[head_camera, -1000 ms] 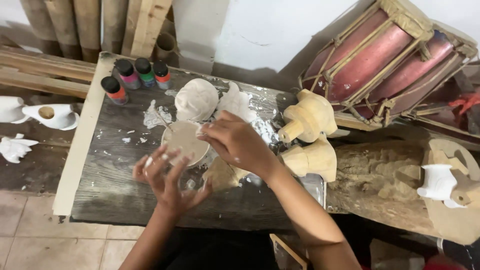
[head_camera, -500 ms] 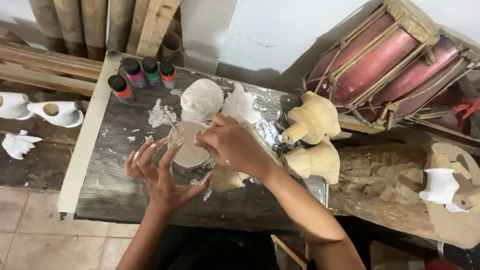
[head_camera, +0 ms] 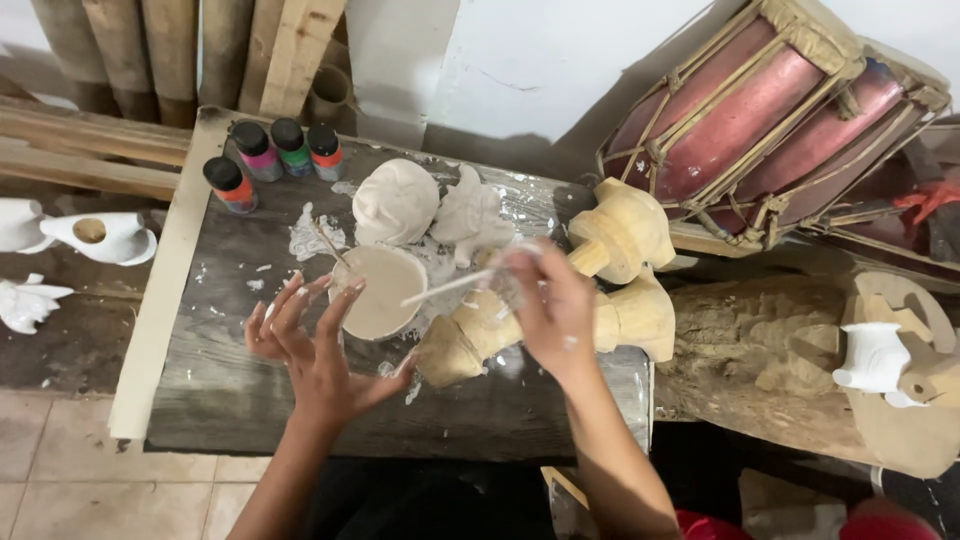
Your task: Applying a white coating or plaster to wooden toy components using a small stick and hands.
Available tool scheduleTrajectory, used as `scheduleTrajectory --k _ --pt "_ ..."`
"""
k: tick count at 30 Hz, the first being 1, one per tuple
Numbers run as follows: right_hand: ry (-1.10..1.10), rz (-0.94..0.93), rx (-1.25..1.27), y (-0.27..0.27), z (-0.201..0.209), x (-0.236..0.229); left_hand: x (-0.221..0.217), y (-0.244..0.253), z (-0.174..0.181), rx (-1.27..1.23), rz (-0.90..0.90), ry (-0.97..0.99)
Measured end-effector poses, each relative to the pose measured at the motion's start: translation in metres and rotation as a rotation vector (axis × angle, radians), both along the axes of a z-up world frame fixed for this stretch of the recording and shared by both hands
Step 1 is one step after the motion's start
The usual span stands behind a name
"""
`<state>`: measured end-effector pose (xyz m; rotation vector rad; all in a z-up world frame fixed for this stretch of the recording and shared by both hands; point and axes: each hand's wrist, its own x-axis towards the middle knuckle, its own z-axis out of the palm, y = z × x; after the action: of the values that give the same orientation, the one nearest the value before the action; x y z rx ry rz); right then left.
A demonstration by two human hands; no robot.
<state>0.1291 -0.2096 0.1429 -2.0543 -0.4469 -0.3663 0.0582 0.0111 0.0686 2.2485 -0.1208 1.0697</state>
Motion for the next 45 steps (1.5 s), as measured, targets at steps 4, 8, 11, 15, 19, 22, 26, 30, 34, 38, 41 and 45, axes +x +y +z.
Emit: scheduleTrajectory --k 4,8,11,15,19,22,26,30,34,38,41,45 --pt "0.045 -0.144 0.225 -0.028 0.003 -0.016 -0.002 -0.004 -0.002 -0.002 0.001 0.004" --pt "0.056 -0.292 0.426 -0.065 -0.022 -0.034 -0.002 -0.013 -0.006 0.028 0.018 -0.055" --pt "0.033 -0.391 0.368 -0.060 -0.019 -0.047 -0.008 -0.022 -0.007 0.064 0.008 -0.087" --pt "0.004 -0.481 0.241 -0.052 -0.032 -0.059 -0.007 -0.037 -0.021 0.170 0.061 -0.133" --pt "-0.043 -0.545 0.153 -0.063 -0.059 -0.073 -0.002 -0.049 -0.020 0.279 0.126 -0.150" --pt "-0.120 -0.596 0.090 -0.059 -0.050 -0.078 -0.006 -0.053 -0.029 0.370 0.193 -0.160" --pt "-0.273 -0.578 -0.043 -0.058 -0.043 -0.079 -0.009 -0.051 -0.034 0.429 0.176 -0.062" --pt "-0.514 -0.308 -0.279 -0.074 -0.070 -0.088 -0.008 -0.053 -0.025 0.401 0.141 -0.052" --pt "-0.588 -0.224 -0.338 -0.064 -0.069 -0.106 -0.008 -0.054 -0.029 0.426 0.144 -0.016" --pt "-0.480 -0.177 -0.340 -0.046 -0.044 -0.121 -0.013 -0.058 -0.030 0.413 0.135 0.016" --pt "-0.421 -0.202 -0.263 -0.047 -0.058 -0.119 -0.017 -0.056 -0.030 0.430 0.153 0.030" --pt "-0.405 -0.353 -0.052 -0.072 -0.105 -0.094 -0.013 -0.056 -0.036 0.432 0.157 0.050"
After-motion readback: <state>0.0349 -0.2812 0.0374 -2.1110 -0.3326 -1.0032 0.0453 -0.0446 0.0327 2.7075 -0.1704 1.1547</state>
